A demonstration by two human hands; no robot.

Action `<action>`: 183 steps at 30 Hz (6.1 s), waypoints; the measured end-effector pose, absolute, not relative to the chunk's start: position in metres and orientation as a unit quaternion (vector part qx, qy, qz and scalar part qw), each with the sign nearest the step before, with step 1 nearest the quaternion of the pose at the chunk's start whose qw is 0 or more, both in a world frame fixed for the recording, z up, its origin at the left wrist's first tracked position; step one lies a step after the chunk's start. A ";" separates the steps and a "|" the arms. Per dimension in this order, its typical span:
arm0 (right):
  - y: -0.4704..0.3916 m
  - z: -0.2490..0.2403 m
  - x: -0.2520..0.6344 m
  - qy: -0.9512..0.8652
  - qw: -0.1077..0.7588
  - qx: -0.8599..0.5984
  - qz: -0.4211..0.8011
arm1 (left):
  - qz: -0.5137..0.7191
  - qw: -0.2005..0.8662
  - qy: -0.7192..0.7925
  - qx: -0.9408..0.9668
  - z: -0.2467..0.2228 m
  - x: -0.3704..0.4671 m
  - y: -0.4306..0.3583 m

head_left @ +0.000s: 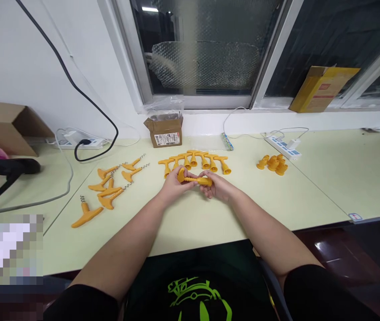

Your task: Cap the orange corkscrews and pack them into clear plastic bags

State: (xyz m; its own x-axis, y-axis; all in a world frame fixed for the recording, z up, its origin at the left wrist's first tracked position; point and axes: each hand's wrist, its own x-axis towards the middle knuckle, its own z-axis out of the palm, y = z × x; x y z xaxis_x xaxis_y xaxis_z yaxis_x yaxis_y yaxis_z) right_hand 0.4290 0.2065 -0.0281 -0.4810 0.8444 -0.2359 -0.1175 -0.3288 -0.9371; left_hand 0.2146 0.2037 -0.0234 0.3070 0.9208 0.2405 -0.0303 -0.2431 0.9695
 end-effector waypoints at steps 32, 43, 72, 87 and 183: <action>0.207 -0.029 0.434 -0.432 0.233 -0.429 0.758 | 0.490 0.519 0.351 0.606 -0.027 0.210 0.209; 0.210 -0.037 0.430 -0.562 0.410 -0.379 0.610 | 0.477 0.511 0.385 0.602 -0.025 0.208 0.211; 0.186 -0.036 0.440 -0.535 0.370 -0.363 0.668 | 0.513 0.602 0.413 0.452 -0.016 0.188 0.214; 0.187 -0.057 0.455 -0.615 0.361 -0.422 0.559 | 0.249 0.437 0.696 0.513 0.012 0.116 0.213; 0.246 -0.032 0.625 -0.621 0.100 -0.772 -0.094 | 0.369 0.780 0.371 0.343 0.007 0.187 0.226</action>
